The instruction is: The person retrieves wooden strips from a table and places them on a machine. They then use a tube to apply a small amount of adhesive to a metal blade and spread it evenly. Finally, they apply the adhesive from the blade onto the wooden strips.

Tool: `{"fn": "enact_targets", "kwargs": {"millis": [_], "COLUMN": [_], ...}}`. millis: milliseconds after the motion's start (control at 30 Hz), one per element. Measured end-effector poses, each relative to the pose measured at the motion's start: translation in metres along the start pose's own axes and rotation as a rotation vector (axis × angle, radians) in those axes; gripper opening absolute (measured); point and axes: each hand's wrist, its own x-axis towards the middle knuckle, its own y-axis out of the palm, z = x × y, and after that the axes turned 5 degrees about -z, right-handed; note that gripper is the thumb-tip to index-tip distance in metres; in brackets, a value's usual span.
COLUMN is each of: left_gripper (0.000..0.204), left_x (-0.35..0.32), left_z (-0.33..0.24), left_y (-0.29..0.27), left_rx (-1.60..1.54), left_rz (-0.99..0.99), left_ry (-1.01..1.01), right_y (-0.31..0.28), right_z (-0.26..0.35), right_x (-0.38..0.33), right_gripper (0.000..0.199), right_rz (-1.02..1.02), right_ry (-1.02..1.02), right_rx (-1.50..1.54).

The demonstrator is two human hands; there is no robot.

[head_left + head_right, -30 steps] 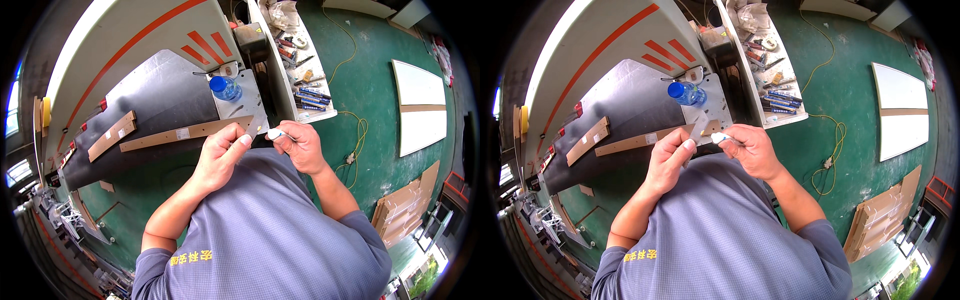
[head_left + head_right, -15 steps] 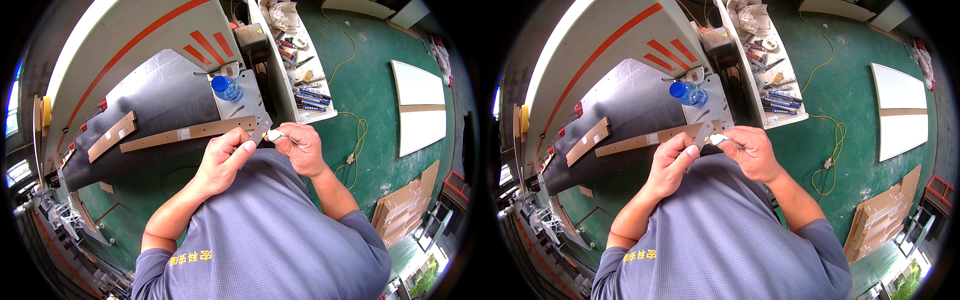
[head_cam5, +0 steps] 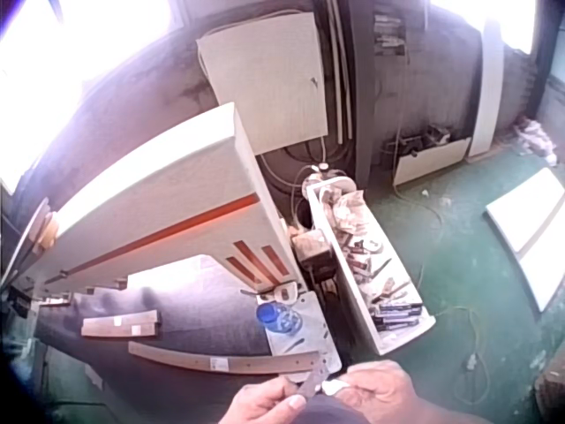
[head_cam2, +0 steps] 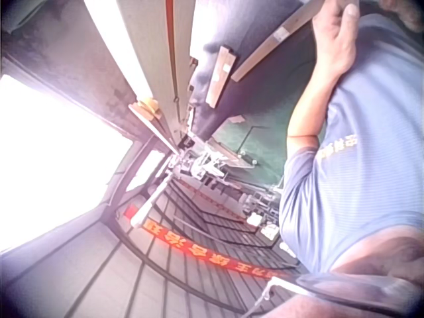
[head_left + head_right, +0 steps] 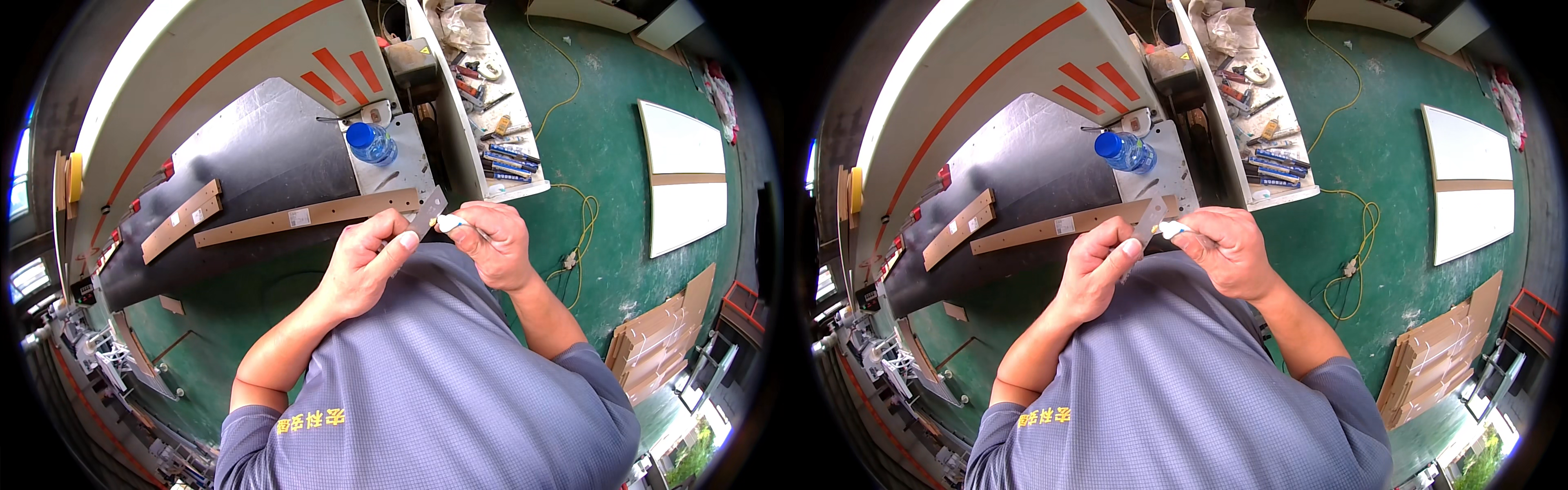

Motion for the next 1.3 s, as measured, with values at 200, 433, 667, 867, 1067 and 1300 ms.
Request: {"fn": "enact_targets", "kwargs": {"millis": [200,433,667,867,1067,1300], "left_gripper": [0.023,0.024,0.026,0.032,0.025,0.021], "left_x": [-0.001,-0.001,-0.002,-0.001,0.011,0.016], "left_z": [0.001,0.004,0.004,0.014,0.029,0.021], "left_y": [0.001,0.0,-0.001,-0.001,-0.009,-0.003], "left_rx": [-0.011,-0.019,-0.022,-0.346,-0.57,-0.449], "left_rz": [0.003,0.008,0.011,0.092,-0.07,-0.079], "left_ry": [0.001,0.003,-0.021,-0.2,-0.214,-0.273], "right_y": [0.0,0.0,0.004,-0.003,0.003,0.025], "right_z": [0.003,0.003,0.01,0.008,0.004,0.007], "right_x": [0.0,0.0,0.002,0.006,0.001,0.001], "right_gripper": [0.019,0.015,0.008,0.011,0.017,0.017], "right_rz": [0.0,-0.01,-0.052,0.061,0.108,0.222], "right_ry": [0.006,-0.026,-0.016,-0.043,0.26,0.322], "right_rx": [-0.02,-0.034,-0.113,-0.481,-0.015,0.155]}}
